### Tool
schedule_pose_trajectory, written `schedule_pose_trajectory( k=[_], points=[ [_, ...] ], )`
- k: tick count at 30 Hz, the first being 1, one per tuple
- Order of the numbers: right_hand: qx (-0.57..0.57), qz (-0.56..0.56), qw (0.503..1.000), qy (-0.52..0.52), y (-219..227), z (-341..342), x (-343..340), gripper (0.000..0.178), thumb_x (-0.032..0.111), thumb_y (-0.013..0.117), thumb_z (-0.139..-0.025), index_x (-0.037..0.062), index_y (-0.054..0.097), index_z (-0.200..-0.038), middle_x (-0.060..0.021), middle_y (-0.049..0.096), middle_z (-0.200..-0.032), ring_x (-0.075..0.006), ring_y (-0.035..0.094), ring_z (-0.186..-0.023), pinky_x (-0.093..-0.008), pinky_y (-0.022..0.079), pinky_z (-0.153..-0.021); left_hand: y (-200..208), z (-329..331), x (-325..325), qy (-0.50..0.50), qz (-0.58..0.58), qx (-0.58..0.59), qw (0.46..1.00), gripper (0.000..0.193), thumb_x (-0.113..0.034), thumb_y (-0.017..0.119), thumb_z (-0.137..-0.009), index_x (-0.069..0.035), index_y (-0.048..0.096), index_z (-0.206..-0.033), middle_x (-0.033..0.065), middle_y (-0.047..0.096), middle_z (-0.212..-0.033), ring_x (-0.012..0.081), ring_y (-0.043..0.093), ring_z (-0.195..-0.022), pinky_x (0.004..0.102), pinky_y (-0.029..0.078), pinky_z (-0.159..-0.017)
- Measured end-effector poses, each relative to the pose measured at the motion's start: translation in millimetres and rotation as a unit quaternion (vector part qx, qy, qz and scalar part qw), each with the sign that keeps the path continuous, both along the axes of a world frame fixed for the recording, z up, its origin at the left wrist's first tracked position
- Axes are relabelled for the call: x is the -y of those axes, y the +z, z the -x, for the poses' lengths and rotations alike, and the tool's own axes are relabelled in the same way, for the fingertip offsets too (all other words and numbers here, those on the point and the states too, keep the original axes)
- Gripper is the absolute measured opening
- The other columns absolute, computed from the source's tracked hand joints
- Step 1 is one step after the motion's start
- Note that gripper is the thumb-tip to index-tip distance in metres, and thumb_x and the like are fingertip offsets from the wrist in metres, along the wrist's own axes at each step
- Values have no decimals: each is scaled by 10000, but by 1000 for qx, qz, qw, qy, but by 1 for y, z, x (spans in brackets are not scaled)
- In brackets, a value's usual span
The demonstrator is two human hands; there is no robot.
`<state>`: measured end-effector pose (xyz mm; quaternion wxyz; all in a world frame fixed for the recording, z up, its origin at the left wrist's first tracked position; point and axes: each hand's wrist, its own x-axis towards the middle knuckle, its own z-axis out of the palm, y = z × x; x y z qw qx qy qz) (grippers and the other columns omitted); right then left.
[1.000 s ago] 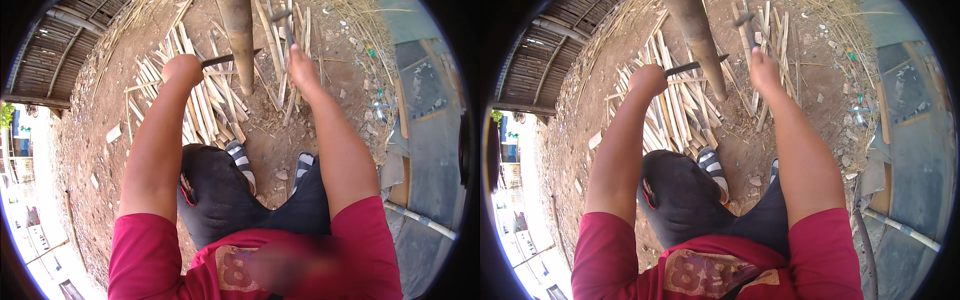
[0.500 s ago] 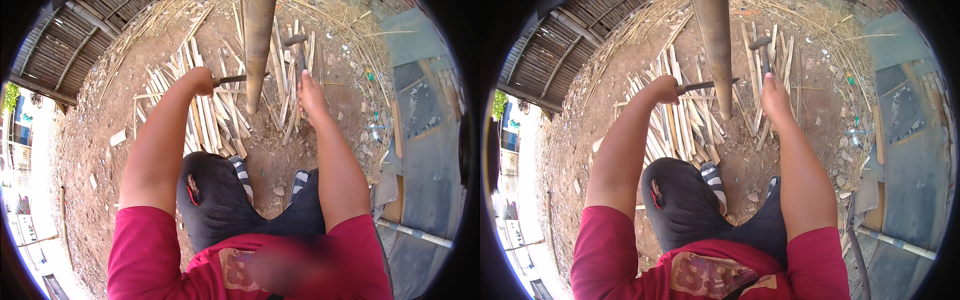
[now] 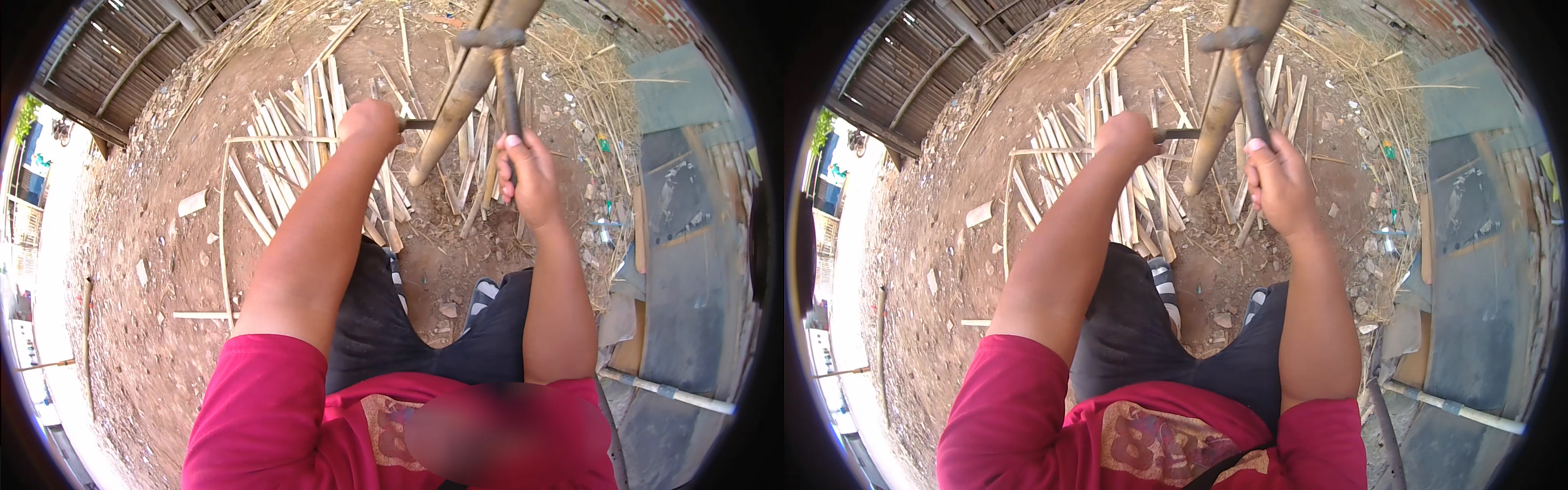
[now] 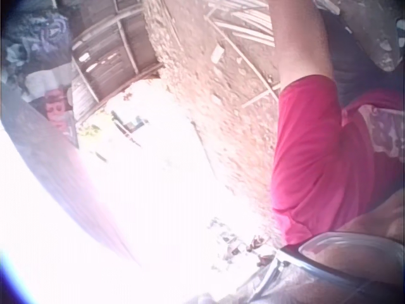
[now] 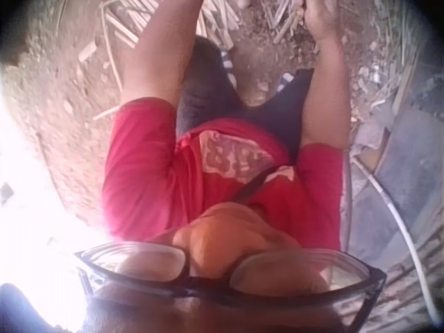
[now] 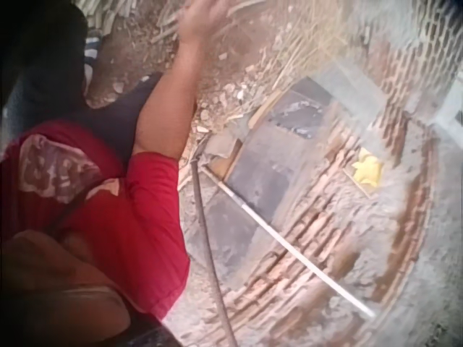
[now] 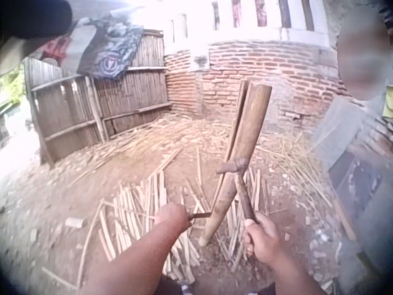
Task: The person splits a bamboo stalk by driving a large knife into the end with a hammer and then pulling the knife down the length of the stalk.
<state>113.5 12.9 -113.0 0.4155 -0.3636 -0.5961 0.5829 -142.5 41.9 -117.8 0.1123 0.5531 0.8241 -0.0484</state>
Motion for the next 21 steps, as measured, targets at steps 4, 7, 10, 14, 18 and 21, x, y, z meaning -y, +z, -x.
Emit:
schedule_pose_trajectory(
  k=[4,7,10,14,18,21],
  points=[
    [57,23,998,-5,-33,9,-7,251,290,612,-1065,51,583,-996,26,524,-666,-59,459,-512,-261,392,-450,-9,-14,5,16,2,-6,1000,447,-474,817,-854,-136,780,-1144,71,766,-1142,259,738,-1065,376,604,-846],
    [92,-4,995,-50,-44,13,-11,284,314,585,-1076,44,592,-988,29,519,-662,-60,465,-512,-262,391,-460,-9,-11,9,18,10,-8,1000,450,-490,810,-856,-146,783,-1145,62,770,-1132,250,741,-1054,376,601,-842],
    [63,-15,996,-64,-44,24,-14,362,381,545,-1087,35,603,-1000,25,514,-657,-73,491,-534,-281,418,-495,-9,0,12,25,9,-8,1000,442,-491,806,-859,-149,784,-1140,56,773,-1116,252,742,-1047,379,600,-846],
    [196,-127,967,-100,-78,47,-10,466,454,466,-1097,19,609,-1009,-65,597,-684,-213,607,-631,-386,492,-613,-16,12,3,26,1,-19,999,446,-492,816,-849,-142,785,-1125,60,776,-1098,260,742,-1036,383,597,-848],
    [333,-134,929,-92,-123,59,-30,479,447,448,-1103,15,603,-969,-94,629,-711,-247,626,-654,-393,489,-637,-19,6,2,-2,10,-16,1000,448,-471,826,-848,-136,783,-1142,74,777,-1101,270,743,-1039,393,594,-860],
    [242,-33,966,-83,-87,61,-28,491,444,426,-1106,12,608,-964,-131,645,-750,-282,643,-698,-426,499,-685,-16,15,6,22,6,-13,1000,445,-461,819,-859,-126,780,-1150,72,775,-1113,269,743,-1045,393,595,-860]
  ],
)
